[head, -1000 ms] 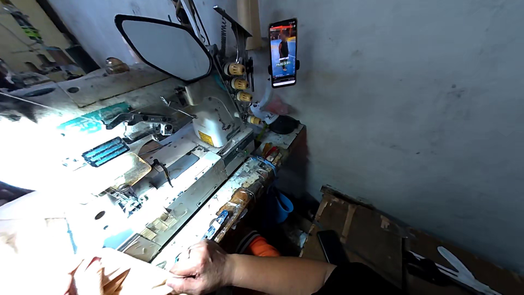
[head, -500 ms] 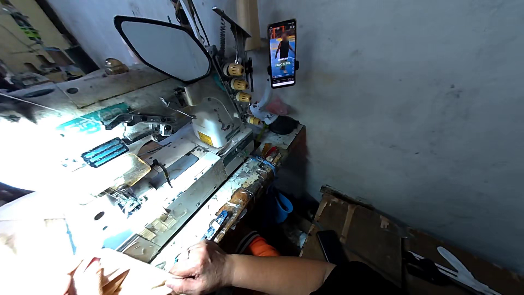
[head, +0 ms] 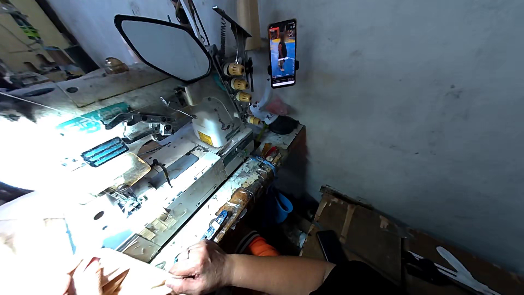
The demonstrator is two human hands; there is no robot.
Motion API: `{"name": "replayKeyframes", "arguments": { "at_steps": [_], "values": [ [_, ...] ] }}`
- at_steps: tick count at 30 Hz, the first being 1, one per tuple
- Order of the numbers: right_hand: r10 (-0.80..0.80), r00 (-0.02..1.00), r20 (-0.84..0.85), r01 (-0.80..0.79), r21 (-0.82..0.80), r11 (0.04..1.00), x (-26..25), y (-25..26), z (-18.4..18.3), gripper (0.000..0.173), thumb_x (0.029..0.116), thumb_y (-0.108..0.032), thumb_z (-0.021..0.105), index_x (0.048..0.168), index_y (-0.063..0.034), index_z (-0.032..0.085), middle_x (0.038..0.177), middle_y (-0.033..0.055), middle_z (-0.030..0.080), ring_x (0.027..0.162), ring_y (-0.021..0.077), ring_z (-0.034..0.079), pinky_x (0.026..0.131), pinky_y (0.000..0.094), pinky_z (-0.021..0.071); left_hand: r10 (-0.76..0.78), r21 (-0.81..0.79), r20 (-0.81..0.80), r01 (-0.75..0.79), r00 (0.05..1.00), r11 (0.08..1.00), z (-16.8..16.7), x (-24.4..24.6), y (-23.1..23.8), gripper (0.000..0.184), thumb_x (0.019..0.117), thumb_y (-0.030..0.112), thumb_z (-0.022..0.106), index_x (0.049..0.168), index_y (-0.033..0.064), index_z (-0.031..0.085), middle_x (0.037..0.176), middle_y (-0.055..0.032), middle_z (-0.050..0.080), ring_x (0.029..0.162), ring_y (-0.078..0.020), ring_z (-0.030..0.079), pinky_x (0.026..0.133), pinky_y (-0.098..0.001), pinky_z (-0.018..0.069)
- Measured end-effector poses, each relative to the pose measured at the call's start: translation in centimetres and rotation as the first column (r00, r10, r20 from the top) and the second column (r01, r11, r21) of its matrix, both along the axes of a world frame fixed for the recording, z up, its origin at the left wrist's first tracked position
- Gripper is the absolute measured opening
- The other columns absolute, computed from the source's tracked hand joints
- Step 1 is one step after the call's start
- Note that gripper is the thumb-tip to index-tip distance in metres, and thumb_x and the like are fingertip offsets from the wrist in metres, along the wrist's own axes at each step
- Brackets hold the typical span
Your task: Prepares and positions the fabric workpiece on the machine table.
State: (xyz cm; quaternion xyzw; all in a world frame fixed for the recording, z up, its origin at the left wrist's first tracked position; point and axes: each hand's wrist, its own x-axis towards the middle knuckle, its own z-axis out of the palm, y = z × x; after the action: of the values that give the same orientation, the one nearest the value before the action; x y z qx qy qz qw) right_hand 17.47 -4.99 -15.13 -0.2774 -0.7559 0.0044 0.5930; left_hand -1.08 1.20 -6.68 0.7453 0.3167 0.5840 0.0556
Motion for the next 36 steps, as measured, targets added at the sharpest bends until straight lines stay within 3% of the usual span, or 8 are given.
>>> {"name": "replayKeyframes", "arguments": {
  "at_steps": [11, 15, 17, 21, 26, 30, 34, 36],
  "values": [
    [-0.003, 1.000, -0.006, 0.003, 0.007, 1.000, 0.0, 0.0, -0.1, 0.032, 0.0937, -0.013, 0.059, 0.066, 0.0004, 0.066, 0.054, 0.0102, 0.057, 0.050, 0.0217, 0.058, 0.047, 0.0368, 0.0446, -0.019, -0.006, 0.036, 0.020, 0.999, 1.000, -0.1, 0.2, -0.1, 0.019, 0.0977, -0.003, 0.052, 0.090, -0.0177, 0.060, 0.084, -0.0026, 0.066, 0.085, 0.0106, 0.059, 0.080, -0.0098, 0.0482],
    [0.004, 1.000, -0.007, -0.004, -0.015, 1.000, -0.1, 0.0, -0.1, 0.030, 0.0929, -0.013, 0.060, 0.066, 0.0005, 0.066, 0.054, 0.0102, 0.057, 0.050, 0.0221, 0.059, 0.047, 0.0375, 0.0447, 0.012, -0.033, 0.003, -0.012, 1.000, 0.999, 0.1, 0.1, -0.3, 0.022, 0.0989, -0.002, 0.051, 0.091, -0.0197, 0.060, 0.082, -0.0058, 0.065, 0.081, 0.0081, 0.058, 0.076, -0.0113, 0.0475],
    [0.030, 1.000, -0.009, -0.031, -0.085, 0.996, 0.0, -0.2, 0.3, 0.030, 0.0938, -0.013, 0.060, 0.067, 0.0012, 0.066, 0.055, 0.0109, 0.058, 0.051, 0.0224, 0.059, 0.048, 0.0384, 0.0451, 0.008, -0.058, 0.010, -0.008, 1.000, 0.998, 0.7, 0.1, -0.5, 0.020, 0.0975, -0.002, 0.051, 0.087, -0.0172, 0.059, 0.081, -0.0019, 0.062, 0.081, 0.0100, 0.056, 0.075, -0.0109, 0.0458],
    [0.075, 0.995, -0.070, -0.085, -0.152, 0.985, 0.3, -1.1, 2.2, 0.027, 0.0952, -0.009, 0.060, 0.076, 0.0058, 0.072, 0.061, 0.0142, 0.064, 0.055, 0.0232, 0.063, 0.053, 0.0381, 0.0495, -0.006, -0.158, 0.100, 0.022, 0.995, 0.987, 2.5, -0.6, -1.6, 0.013, 0.0971, -0.001, 0.052, 0.091, -0.0092, 0.062, 0.088, 0.0079, 0.066, 0.088, 0.0105, 0.060, 0.083, -0.0138, 0.0506],
    [0.103, 0.989, -0.106, -0.118, -0.144, 0.983, 0.5, -2.3, 3.7, 0.026, 0.0963, -0.008, 0.061, 0.078, 0.0068, 0.072, 0.063, 0.0149, 0.065, 0.058, 0.0234, 0.065, 0.056, 0.0383, 0.0511, -0.069, -0.110, -0.017, 0.066, 0.997, 0.992, 2.5, -4.8, -1.1, 0.016, 0.0989, 0.002, 0.057, 0.098, -0.0135, 0.060, 0.091, -0.0049, 0.068, 0.091, -0.0029, 0.065, 0.086, -0.0249, 0.0555],
    [0.098, 0.989, -0.107, -0.116, -0.168, 0.979, 0.9, -2.7, 3.9, 0.024, 0.0960, -0.007, 0.061, 0.081, 0.0066, 0.073, 0.066, 0.0156, 0.066, 0.062, 0.0249, 0.066, 0.059, 0.0395, 0.0520, -0.051, -0.077, -0.085, 0.045, 0.995, 0.996, 3.0, -5.6, -2.1, 0.018, 0.0983, 0.002, 0.057, 0.098, -0.0154, 0.060, 0.092, -0.0091, 0.068, 0.091, -0.0036, 0.065, 0.086, -0.0238, 0.0545],
    [0.077, 0.993, -0.089, -0.092, -0.177, 0.980, 0.9, -2.9, 3.8, 0.021, 0.0944, -0.006, 0.060, 0.088, 0.0067, 0.075, 0.073, 0.0179, 0.070, 0.069, 0.0284, 0.070, 0.066, 0.0424, 0.0547, -0.059, -0.070, -0.056, 0.055, 0.997, 0.996, 3.6, -5.8, -3.2, 0.018, 0.0981, -0.002, 0.051, 0.101, -0.0169, 0.061, 0.096, -0.0053, 0.068, 0.095, 0.0019, 0.063, 0.088, -0.0197, 0.0530],
    [0.063, 0.995, -0.078, -0.075, -0.167, 0.983, 0.9, -2.8, 3.6, 0.021, 0.0946, -0.007, 0.060, 0.089, 0.0065, 0.076, 0.075, 0.0181, 0.071, 0.071, 0.0290, 0.070, 0.067, 0.0431, 0.0555, -0.041, -0.077, -0.015, 0.040, 0.999, 0.996, 4.2, -5.1, -4.2, 0.014, 0.0972, -0.003, 0.054, 0.099, -0.0143, 0.062, 0.095, 0.0006, 0.069, 0.094, 0.0045, 0.063, 0.087, -0.0181, 0.0532]
  ]
}}
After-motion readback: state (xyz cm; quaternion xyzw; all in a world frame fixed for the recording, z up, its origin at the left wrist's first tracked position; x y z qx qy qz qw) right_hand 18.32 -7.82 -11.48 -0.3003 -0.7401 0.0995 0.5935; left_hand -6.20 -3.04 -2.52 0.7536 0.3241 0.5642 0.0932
